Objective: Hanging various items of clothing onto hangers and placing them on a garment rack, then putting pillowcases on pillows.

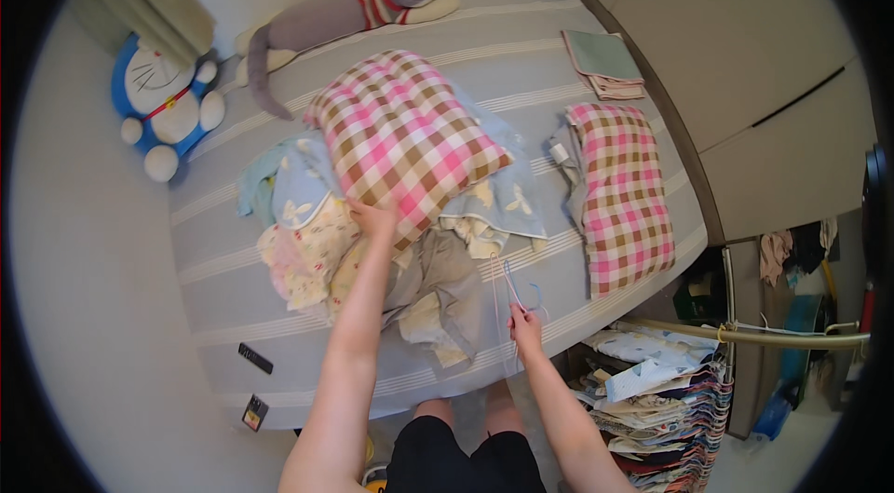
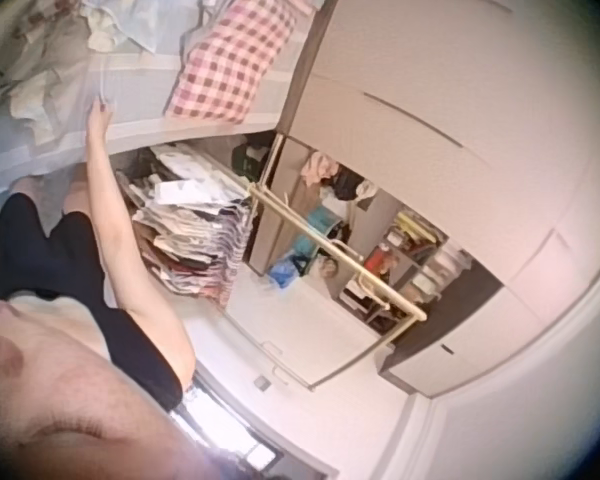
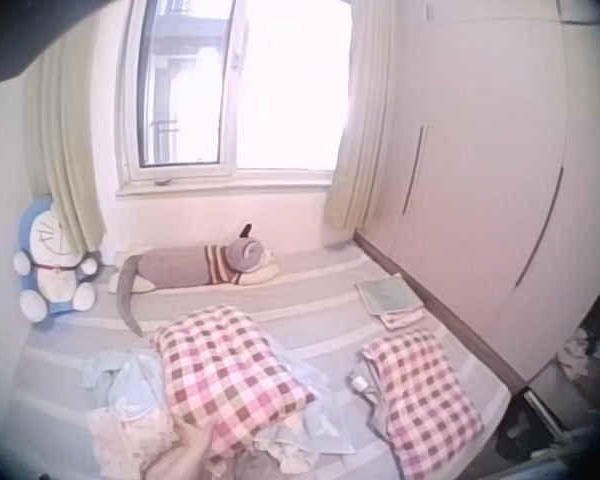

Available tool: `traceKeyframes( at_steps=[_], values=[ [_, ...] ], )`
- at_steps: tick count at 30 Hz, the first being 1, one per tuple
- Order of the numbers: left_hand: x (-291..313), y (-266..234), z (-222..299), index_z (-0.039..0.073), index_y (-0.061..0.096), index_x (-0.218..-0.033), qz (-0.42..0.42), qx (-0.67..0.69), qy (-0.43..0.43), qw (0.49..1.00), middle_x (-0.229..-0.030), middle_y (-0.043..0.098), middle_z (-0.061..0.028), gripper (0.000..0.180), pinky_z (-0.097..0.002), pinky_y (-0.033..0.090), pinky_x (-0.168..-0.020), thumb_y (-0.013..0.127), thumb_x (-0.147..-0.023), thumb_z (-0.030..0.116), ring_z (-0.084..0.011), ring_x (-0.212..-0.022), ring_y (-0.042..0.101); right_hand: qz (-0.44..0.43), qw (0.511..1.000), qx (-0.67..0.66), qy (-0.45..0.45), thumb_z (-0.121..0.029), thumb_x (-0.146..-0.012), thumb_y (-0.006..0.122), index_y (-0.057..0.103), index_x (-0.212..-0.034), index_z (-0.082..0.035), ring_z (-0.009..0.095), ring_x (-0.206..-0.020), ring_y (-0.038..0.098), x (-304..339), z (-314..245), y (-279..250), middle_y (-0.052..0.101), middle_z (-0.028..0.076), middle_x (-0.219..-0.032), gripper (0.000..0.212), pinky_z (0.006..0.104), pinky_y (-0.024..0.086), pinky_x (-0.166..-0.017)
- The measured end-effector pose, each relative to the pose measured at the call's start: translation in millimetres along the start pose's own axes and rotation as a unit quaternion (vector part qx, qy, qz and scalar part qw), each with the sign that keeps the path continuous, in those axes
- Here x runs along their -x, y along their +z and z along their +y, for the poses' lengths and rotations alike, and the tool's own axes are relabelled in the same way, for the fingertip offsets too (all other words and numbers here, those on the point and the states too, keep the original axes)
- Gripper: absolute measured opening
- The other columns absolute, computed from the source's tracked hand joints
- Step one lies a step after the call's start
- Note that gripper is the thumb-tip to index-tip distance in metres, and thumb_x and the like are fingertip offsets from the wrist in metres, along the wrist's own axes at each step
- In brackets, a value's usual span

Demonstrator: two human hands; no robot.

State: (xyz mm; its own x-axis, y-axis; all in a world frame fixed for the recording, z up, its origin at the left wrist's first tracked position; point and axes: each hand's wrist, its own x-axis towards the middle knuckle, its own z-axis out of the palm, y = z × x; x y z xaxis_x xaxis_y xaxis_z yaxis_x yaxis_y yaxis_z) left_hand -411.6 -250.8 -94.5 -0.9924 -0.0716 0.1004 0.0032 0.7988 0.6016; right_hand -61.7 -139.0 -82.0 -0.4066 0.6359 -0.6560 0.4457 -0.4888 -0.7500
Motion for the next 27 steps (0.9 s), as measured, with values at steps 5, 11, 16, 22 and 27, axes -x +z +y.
traceKeyframes(
  at_steps=[5,11,16,22,27],
  values=[
    [41,28,46,-0.001,0.054,-0.114,-0.168,0.247,-0.05,0.953,-0.109,0.061,-0.0197,0.062,-0.039,0.044,-0.086,0.071,-0.073,0.042,-0.034,-0.102,0.058,0.1,0.986,-0.123,-0.044,-0.026,-0.09,0.054,0.056,-0.111,-0.004,0.005,-0.039,0.032,22,-26,-23,0.059,0.005,-0.078,0.03,0.0217,0.028,-0.037],
    [193,-42,68,0.008,0.067,-0.084,-0.552,0.102,0.16,0.812,-0.075,0.064,-0.0152,0.018,-0.0393,0.05,-0.065,0.063,-0.069,0.018,-0.0301,-0.072,0.064,0.156,0.969,-0.15,-0.121,-0.027,-0.087,0.058,0.046,-0.127,-0.004,0.007,-0.043,0.036,32,-66,-5,0.059,0.008,-0.098,0.047,0.0231,0.032,-0.04],
    [284,-54,1,0.006,0.061,-0.095,-0.589,0.062,0.363,0.719,-0.086,0.063,-0.0165,0.031,-0.0426,0.049,-0.071,0.064,-0.067,0.019,-0.0336,-0.085,0.061,0.15,0.958,0.148,-0.195,-0.037,-0.072,0.072,0.043,-0.127,0.005,0.031,-0.105,0.052,33,-4,-29,0.056,0.02,-0.113,0.075,0.0395,0.039,-0.094],
    [242,-58,-56,0.004,0.061,-0.094,-0.623,0.098,0.268,0.728,-0.09,0.063,-0.0159,0.031,-0.043,0.047,-0.078,0.062,-0.072,0.025,-0.0343,-0.086,0.06,0.046,0.932,0.3,-0.199,-0.035,-0.074,0.07,0.043,-0.129,0.001,0.038,-0.102,0.054,30,14,-20,0.056,0.023,-0.109,0.071,0.0379,0.043,-0.088],
    [145,-34,-86,0.003,0.054,-0.116,-0.305,0.098,0.098,0.942,-0.113,0.053,-0.0191,0.048,-0.0411,0.042,-0.088,0.064,-0.075,0.027,-0.0342,-0.103,0.051,0.061,0.927,0.188,-0.319,-0.027,-0.081,0.062,0.047,-0.126,0.001,0.034,-0.104,0.054,-4,-31,41,0.056,0.021,-0.114,0.055,0.0353,0.041,-0.09]
  ],
)
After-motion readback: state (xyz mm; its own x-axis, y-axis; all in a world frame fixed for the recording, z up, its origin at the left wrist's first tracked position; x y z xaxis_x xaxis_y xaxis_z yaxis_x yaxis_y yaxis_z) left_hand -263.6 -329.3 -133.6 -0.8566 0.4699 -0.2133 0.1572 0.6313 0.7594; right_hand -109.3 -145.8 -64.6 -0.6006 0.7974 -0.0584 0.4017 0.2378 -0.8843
